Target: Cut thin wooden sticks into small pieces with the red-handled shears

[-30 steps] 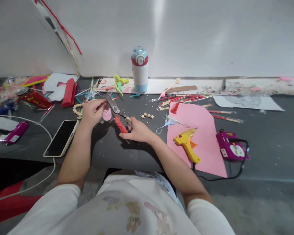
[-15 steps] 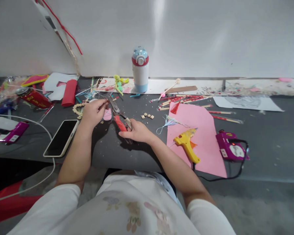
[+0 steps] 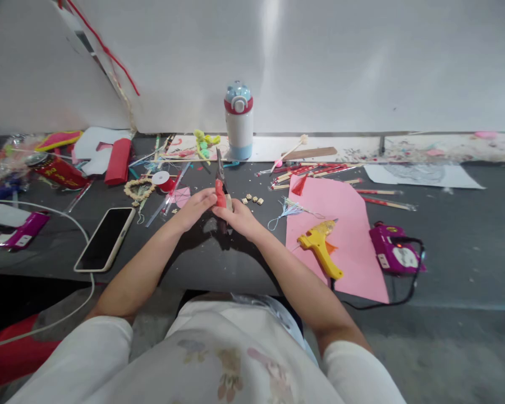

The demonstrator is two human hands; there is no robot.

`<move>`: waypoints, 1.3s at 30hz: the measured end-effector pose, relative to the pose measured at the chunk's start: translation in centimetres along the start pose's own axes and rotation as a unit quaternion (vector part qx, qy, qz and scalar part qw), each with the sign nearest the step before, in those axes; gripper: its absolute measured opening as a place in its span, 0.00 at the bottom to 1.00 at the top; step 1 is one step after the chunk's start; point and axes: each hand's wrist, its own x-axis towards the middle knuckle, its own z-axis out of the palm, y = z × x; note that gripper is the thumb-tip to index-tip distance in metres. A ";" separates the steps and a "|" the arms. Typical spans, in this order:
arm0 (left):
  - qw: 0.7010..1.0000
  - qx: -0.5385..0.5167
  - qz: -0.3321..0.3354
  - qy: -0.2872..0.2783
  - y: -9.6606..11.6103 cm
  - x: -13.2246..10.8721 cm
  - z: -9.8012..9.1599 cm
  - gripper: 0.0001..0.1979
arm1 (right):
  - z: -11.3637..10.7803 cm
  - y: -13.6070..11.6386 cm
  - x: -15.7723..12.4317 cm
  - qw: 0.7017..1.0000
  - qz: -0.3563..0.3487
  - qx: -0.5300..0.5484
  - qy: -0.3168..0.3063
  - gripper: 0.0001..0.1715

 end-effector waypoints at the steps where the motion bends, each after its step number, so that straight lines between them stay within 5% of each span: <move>1: 1.000 -0.017 -0.006 -0.013 0.0 0.1 0.2 0.23 | 0.0 0.1 0.0 1.000 -0.005 0.008 -0.004 0.19; 10: 0.973 -0.193 -0.122 -0.036 0.4 -0.1 0.7 0.26 | 0.3 0.1 -0.1 1.000 0.001 0.001 0.020 0.18; 39: 0.959 -0.252 -0.133 -0.012 0.1 0.1 0.9 0.27 | 0.7 0.1 0.3 0.999 0.016 0.025 -0.016 0.17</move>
